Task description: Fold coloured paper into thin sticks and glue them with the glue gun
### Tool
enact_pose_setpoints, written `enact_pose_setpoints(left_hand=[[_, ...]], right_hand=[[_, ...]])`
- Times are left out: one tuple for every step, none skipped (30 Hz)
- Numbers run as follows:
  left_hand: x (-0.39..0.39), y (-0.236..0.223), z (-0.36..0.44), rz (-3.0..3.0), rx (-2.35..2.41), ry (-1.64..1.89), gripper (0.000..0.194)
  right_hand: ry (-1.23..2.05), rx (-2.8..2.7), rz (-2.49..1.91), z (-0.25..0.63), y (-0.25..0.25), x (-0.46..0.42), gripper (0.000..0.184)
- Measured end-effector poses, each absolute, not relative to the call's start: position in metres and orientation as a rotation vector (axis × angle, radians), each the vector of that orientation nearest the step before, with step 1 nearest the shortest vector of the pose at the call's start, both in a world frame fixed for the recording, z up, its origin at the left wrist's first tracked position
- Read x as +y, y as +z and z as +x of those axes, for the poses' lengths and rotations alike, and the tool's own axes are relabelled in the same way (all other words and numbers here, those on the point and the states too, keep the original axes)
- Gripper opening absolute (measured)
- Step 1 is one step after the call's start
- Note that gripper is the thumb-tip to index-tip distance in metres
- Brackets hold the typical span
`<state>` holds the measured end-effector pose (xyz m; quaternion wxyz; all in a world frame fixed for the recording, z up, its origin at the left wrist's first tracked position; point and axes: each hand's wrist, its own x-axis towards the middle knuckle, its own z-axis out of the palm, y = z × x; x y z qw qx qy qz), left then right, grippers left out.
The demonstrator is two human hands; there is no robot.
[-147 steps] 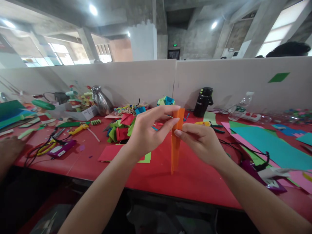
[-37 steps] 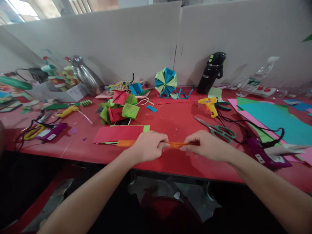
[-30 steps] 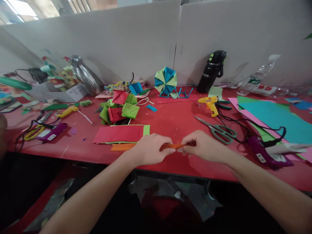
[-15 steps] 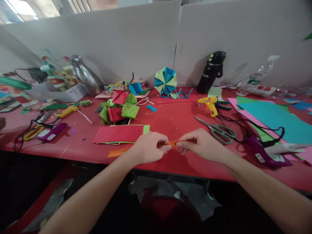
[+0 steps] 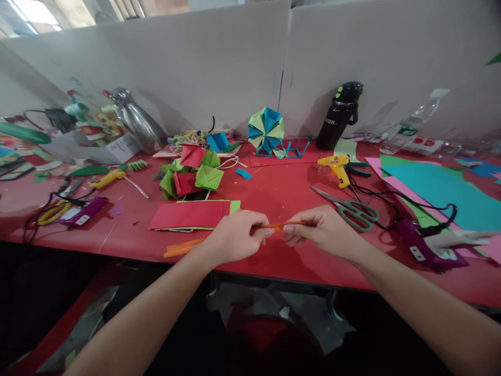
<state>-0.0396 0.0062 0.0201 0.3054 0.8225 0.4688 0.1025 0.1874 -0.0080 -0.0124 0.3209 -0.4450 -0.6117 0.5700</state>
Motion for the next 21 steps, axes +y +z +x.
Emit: enact_pose_setpoints(left_hand=[[0.007, 0.02, -0.041, 2.16, 1.195, 0.293, 0.022], [0.007, 0.019, -0.041, 2.14, 1.157, 0.314, 0.022], [0.007, 0.018, -0.041, 2.125, 1.141, 0.33, 0.023], [0.007, 0.017, -0.041, 2.12, 1.15, 0.341, 0.024], [0.007, 0.016, -0.041, 2.121, 1.179, 0.346, 0.024], [0.008, 0.015, -0.04, 2.128, 1.213, 0.343, 0.024], [0.008, 0.015, -0.04, 2.134, 1.241, 0.333, 0.024], [0.009, 0.015, -0.041, 2.133, 1.251, 0.316, 0.024], [0.01, 0.016, -0.042, 2.126, 1.24, 0.291, 0.025], [0.011, 0.016, -0.044, 2.114, 1.211, 0.259, 0.027], [0.013, 0.017, -0.046, 2.095, 1.177, 0.226, 0.029], [0.015, 0.019, -0.05, 2.071, 1.135, 0.195, 0.031], [0.017, 0.021, -0.055, 2.05, 1.092, 0.172, 0.033], [0.019, 0.023, -0.06, 2.038, 1.052, 0.153, 0.033], [0.021, 0.025, -0.065, 2.037, 1.02, 0.138, 0.032], [0.023, 0.027, -0.069, 2.047, 0.995, 0.127, 0.03], [0.025, 0.028, -0.073, 2.063, 0.98, 0.114, 0.029], [0.026, 0.029, -0.075, 2.085, 0.977, 0.102, 0.028], [0.027, 0.03, -0.077, 2.109, 0.989, 0.1, 0.028], [0.027, 0.029, -0.077, 2.133, 1.008, 0.113, 0.028], [0.028, 0.028, -0.077, 2.158, 1.027, 0.137, 0.029]], right_hand=[[1.49, -1.598, -1.171, 0.187, -0.013, -0.008, 0.029], [1.494, -1.592, -1.169, 0.186, -0.013, -0.008, 0.029], [1.512, -1.585, -1.158, 0.186, -0.013, -0.008, 0.029], [1.549, -1.579, -1.138, 0.186, -0.013, -0.008, 0.029], [1.595, -1.577, -1.112, 0.186, -0.013, -0.008, 0.03], [1.641, -1.577, -1.083, 0.187, -0.014, -0.008, 0.03], [1.677, -1.578, -1.06, 0.188, -0.015, -0.009, 0.031], [1.696, -1.578, -1.047, 0.189, -0.017, -0.009, 0.031], [1.699, -1.581, -1.046, 0.19, -0.019, -0.009, 0.032], [1.69, -1.584, -1.055, 0.191, -0.02, -0.009, 0.032], [1.676, -1.584, -1.068, 0.191, -0.022, -0.009, 0.032], [1.667, -1.581, -1.083, 0.191, -0.023, -0.008, 0.033], [1.664, -1.577, -1.095, 0.191, -0.023, -0.008, 0.033], [1.665, -1.569, -1.105, 0.191, -0.024, -0.007, 0.033], [1.667, -1.557, -1.114, 0.191, -0.023, -0.007, 0.034], [1.67, -1.543, -1.122, 0.191, -0.022, -0.006, 0.035], [1.671, -1.53, -1.131, 0.192, -0.021, -0.005, 0.035], [1.67, -1.52, -1.14, 0.192, -0.019, -0.005, 0.036], [1.669, -1.513, -1.149, 0.193, -0.018, -0.005, 0.037], [1.669, -1.508, -1.156, 0.194, -0.016, -0.004, 0.037], [1.668, -1.505, -1.159, 0.195, -0.015, -0.004, 0.037]])
